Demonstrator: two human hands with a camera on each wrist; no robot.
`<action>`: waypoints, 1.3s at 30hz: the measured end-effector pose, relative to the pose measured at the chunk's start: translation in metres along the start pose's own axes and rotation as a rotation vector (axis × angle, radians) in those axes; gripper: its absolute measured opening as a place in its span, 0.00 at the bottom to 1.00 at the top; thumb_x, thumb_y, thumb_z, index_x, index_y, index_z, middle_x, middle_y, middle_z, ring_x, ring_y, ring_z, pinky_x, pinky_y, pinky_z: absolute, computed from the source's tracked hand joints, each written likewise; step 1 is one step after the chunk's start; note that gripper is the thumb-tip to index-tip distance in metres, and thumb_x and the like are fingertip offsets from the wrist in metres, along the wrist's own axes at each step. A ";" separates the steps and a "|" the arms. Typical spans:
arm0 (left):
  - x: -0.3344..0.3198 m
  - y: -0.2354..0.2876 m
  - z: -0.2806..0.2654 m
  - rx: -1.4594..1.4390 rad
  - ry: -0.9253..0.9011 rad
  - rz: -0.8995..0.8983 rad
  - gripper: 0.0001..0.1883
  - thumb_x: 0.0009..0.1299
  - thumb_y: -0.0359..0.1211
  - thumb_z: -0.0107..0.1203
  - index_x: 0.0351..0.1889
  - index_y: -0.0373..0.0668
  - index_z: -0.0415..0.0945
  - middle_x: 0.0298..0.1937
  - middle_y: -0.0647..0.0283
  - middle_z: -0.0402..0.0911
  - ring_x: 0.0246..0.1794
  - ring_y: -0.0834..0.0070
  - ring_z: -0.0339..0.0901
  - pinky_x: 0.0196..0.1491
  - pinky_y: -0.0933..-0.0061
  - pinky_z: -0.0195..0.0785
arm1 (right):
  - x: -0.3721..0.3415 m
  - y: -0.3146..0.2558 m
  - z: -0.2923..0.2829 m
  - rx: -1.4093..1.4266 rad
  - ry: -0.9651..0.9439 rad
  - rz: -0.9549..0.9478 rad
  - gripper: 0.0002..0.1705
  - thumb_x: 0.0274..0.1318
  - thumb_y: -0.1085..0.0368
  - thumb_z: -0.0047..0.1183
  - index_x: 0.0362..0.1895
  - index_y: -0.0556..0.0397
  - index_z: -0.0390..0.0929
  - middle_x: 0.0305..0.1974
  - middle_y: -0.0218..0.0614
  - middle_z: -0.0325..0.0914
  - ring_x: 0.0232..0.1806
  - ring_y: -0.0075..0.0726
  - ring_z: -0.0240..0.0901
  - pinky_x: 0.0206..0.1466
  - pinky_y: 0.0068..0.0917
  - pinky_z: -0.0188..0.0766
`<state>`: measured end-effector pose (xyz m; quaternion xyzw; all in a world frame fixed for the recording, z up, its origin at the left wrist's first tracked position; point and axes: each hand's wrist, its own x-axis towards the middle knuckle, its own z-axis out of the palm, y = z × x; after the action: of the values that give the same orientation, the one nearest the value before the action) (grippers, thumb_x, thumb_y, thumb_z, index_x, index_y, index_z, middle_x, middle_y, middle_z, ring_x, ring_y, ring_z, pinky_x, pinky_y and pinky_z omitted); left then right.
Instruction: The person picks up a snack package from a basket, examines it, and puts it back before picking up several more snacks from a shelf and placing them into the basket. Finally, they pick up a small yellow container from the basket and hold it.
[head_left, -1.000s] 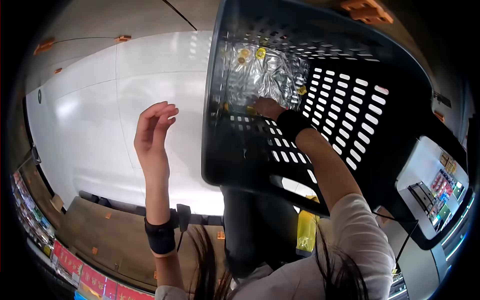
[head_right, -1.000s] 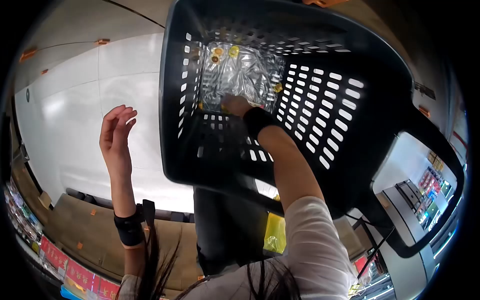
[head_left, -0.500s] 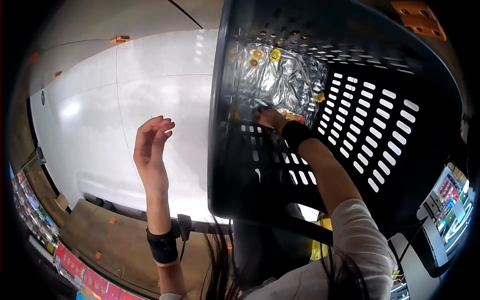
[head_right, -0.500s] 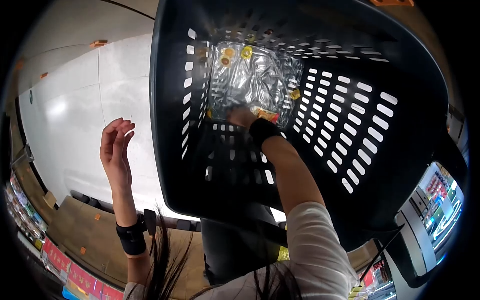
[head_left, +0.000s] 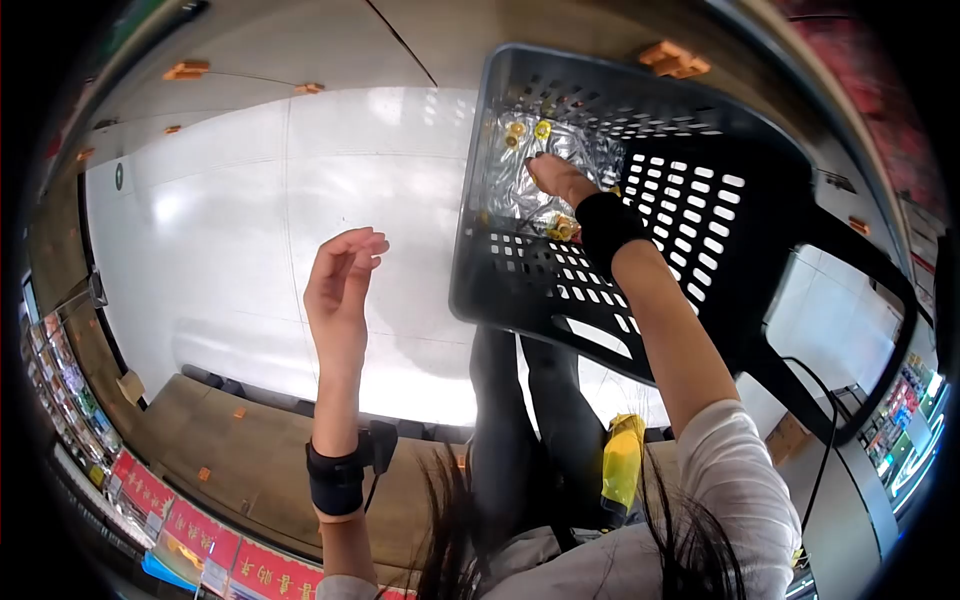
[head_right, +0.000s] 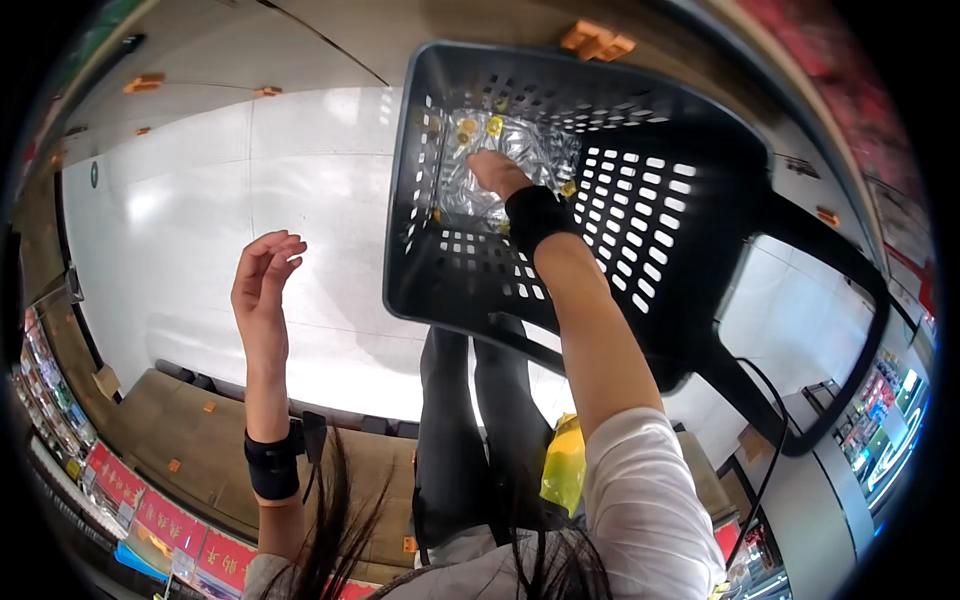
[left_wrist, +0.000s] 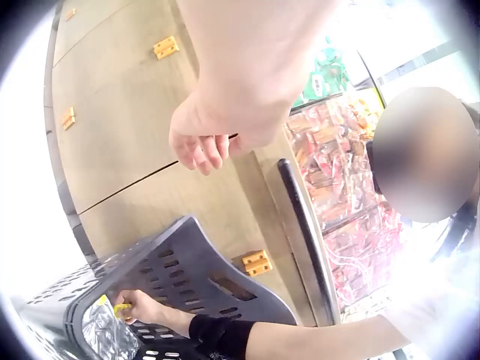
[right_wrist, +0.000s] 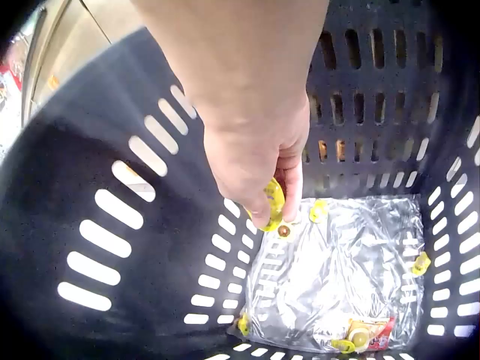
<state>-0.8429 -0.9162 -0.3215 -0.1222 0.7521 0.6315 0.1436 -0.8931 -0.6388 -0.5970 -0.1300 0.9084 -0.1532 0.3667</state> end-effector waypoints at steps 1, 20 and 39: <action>-0.008 0.015 -0.002 -0.012 0.002 0.006 0.09 0.67 0.29 0.45 0.44 0.38 0.70 0.40 0.62 0.76 0.44 0.75 0.72 0.47 0.76 0.63 | -0.011 -0.005 -0.013 -0.001 0.032 -0.006 0.11 0.47 0.74 0.42 0.37 0.59 0.71 0.37 0.52 0.73 0.42 0.55 0.70 0.45 0.41 0.67; -0.146 0.228 0.002 -0.105 -0.376 0.260 0.10 0.64 0.24 0.46 0.44 0.35 0.68 0.42 0.61 0.74 0.45 0.75 0.71 0.50 0.75 0.62 | -0.394 -0.199 -0.274 1.562 0.543 -0.286 0.08 0.48 0.73 0.53 0.34 0.58 0.70 0.30 0.34 0.74 0.28 0.25 0.71 0.33 0.21 0.69; -0.389 0.324 0.175 -0.087 -0.668 0.708 0.12 0.56 0.23 0.56 0.39 0.40 0.72 0.38 0.63 0.74 0.39 0.74 0.74 0.42 0.78 0.66 | -0.752 -0.217 -0.227 0.848 1.202 -0.306 0.12 0.50 0.76 0.48 0.41 0.61 0.69 0.38 0.38 0.69 0.38 0.30 0.70 0.40 0.22 0.71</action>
<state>-0.5890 -0.6870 0.0909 0.3445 0.6331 0.6772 0.1480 -0.5021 -0.5343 0.1105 0.0039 0.7871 -0.5837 -0.1994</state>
